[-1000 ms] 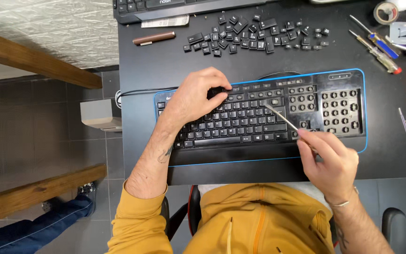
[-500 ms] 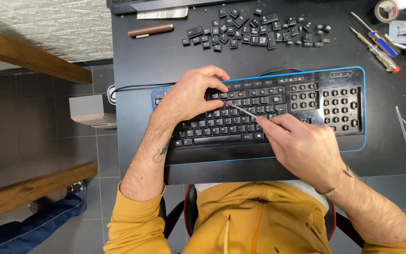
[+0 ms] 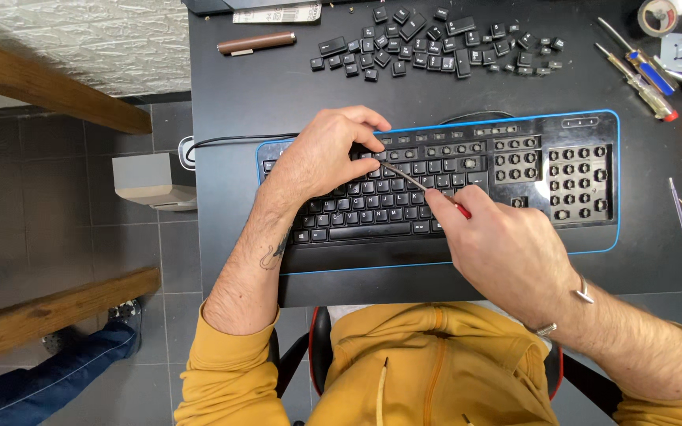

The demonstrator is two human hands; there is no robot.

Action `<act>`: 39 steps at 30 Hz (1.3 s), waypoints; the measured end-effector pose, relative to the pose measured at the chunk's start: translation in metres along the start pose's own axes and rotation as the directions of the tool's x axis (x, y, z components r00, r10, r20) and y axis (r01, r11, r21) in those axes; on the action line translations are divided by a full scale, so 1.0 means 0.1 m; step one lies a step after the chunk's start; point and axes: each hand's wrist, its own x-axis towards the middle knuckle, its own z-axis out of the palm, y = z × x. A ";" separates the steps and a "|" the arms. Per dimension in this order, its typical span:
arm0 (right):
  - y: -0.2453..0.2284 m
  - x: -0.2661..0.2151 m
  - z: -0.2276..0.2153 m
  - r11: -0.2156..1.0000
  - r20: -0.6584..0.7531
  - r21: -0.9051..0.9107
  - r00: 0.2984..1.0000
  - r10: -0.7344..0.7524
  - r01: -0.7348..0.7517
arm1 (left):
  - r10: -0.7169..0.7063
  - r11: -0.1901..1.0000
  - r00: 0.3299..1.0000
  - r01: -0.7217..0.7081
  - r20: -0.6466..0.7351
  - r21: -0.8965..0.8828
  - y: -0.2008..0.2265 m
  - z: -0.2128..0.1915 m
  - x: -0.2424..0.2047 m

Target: The person uses a metal keycap puller to remove keycaps from a black keyboard and places them on the desk. They systematically remove keys from the number pad and function row, then reinsert some keycaps into the keyboard.

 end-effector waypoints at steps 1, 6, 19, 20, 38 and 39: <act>0.00 0.00 0.00 1.000 0.009 0.029 1.000 0.001 -0.002 | -0.011 1.000 1.000 0.011 0.001 -0.002 0.00 0.00 0.00; -0.03 -0.02 0.04 0.998 -0.001 0.055 1.000 -0.001 0.001 | -0.043 0.999 0.999 0.043 0.010 0.005 0.02 0.01 0.01; -0.03 -0.01 0.09 0.998 -0.040 0.043 0.998 0.048 -0.046 | -0.078 0.997 0.997 0.078 0.000 -0.004 0.01 0.04 0.02; -0.06 -0.06 0.16 0.998 -0.084 0.001 0.995 0.056 -0.056 | -0.076 0.997 0.997 0.076 0.002 0.000 0.01 0.04 0.02; -0.09 -0.52 0.76 0.922 -0.355 0.356 0.891 0.284 -0.152 | -0.036 0.996 0.995 0.028 -0.091 -0.084 0.02 -0.03 -0.02; -0.02 -0.59 0.81 0.921 -0.355 0.359 0.891 0.282 -0.149 | -0.039 0.996 0.995 0.032 -0.092 -0.082 -0.01 -0.06 -0.03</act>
